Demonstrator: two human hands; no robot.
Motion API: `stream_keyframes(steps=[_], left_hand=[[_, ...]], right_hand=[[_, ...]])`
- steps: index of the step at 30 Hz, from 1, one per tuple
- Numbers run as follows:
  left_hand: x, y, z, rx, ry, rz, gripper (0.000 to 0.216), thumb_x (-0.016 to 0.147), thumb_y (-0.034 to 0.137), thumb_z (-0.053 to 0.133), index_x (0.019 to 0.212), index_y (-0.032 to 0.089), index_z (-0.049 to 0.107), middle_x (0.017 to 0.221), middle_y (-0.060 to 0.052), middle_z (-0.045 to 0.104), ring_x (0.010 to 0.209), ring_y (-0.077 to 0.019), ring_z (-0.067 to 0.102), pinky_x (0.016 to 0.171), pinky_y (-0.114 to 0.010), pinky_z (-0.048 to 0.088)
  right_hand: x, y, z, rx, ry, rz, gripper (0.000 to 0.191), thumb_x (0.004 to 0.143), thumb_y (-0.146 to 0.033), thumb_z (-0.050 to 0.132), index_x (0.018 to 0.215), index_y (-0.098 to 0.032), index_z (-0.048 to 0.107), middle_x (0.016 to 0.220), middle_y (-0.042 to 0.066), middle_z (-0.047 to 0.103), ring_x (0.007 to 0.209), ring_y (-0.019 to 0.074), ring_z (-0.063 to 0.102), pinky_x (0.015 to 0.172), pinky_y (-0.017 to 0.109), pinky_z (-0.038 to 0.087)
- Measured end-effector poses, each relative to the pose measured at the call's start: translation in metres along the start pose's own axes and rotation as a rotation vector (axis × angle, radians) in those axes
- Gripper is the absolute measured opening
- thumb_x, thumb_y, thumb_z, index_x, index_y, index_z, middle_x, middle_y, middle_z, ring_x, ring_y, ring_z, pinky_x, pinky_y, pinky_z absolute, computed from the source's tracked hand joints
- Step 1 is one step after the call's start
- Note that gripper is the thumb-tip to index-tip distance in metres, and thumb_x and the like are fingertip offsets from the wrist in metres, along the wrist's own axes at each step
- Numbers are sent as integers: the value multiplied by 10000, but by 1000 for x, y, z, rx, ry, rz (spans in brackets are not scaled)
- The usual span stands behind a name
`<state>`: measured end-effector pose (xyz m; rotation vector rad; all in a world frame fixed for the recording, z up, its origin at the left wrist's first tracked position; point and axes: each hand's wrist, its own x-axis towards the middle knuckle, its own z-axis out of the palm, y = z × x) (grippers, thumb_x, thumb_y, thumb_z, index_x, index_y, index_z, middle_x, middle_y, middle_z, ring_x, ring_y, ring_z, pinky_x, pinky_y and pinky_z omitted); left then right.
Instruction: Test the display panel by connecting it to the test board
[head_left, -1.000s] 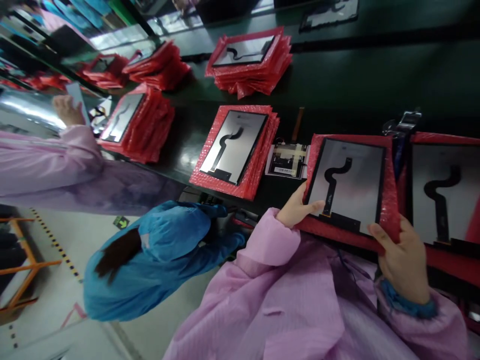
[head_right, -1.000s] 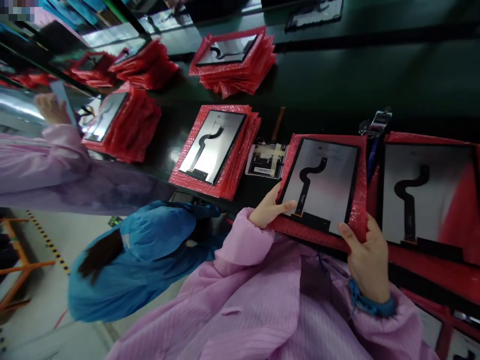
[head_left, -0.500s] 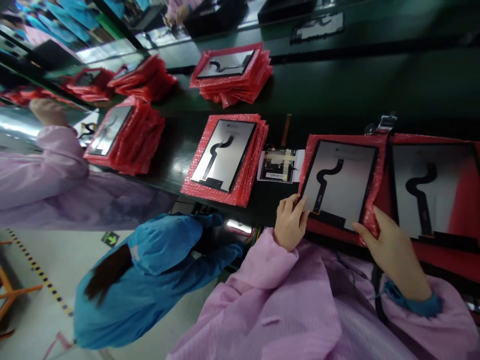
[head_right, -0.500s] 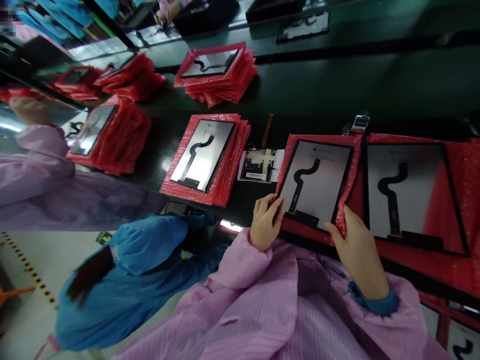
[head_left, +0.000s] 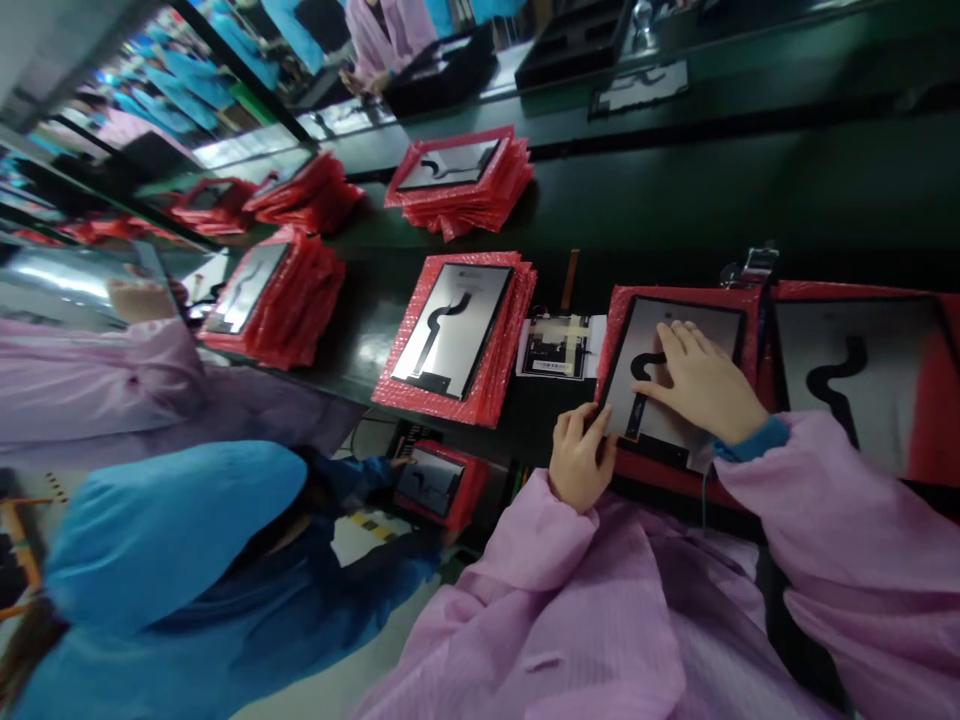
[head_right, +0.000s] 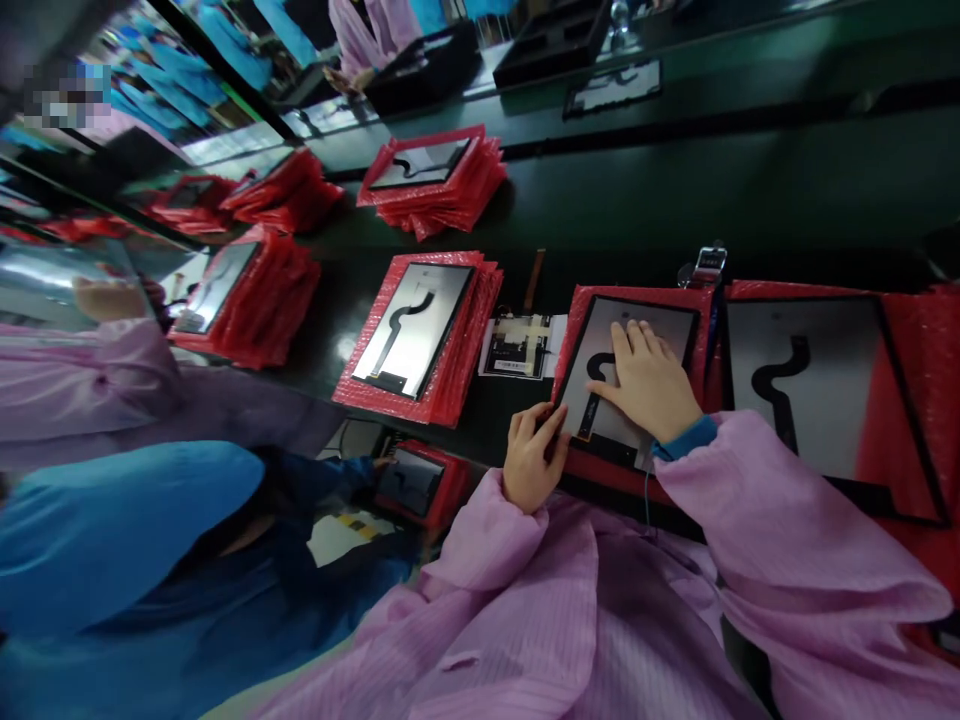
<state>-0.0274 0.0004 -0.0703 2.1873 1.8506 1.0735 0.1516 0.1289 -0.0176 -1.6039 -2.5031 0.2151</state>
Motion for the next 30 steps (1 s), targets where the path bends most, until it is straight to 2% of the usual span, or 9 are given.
stream_keyframes(steps=[4,15,18,23,27,30], left_hand=[[2,3,1,19,30,-4,342,944,176,597,1270,143,695,1217,-127,670,1076,-246,577,966,-388,554],[0,4,6,46,49,-21,350,948,206,571,1268,150,702,1208,-124,686,1072,-249,586,948,-398,560],[0,3,7,53,8,-44,370,960,240,555,1295,166,695,1228,-125,682,1088,-250,588,971,-409,557],[2,1,10,55,-42,-55,382,969,280,539,1284,146,706,1253,-155,678,1103,-267,609,968,-439,559],[5,2,14,68,-105,-96,398,957,292,544,1293,153,704,1279,-152,689,1103,-272,646,931,-441,582],[16,11,6,89,-130,-141,386,919,314,632,1249,138,729,1288,-154,698,1122,-264,670,971,-421,596]], right_hand=[[-8,0,14,-10,92,-8,839,990,-609,440,1501,55,417,1521,303,458,1464,407,421,1202,555,385],[-6,4,26,5,220,-67,841,1011,-634,276,1423,70,484,1397,324,552,1359,414,524,1155,544,419],[-8,2,23,17,231,-82,816,1018,-607,281,1404,81,488,1354,338,569,1325,430,540,1140,547,423],[-8,-3,13,48,161,-122,731,1029,-544,344,1465,34,443,1397,350,529,1334,442,511,1153,553,391],[-5,1,15,94,185,-128,706,1001,-497,472,1466,34,463,1407,357,514,1368,442,481,1136,528,412],[-1,3,15,191,229,-179,717,973,-514,539,1461,8,487,1348,374,539,1362,466,477,1112,578,424]])
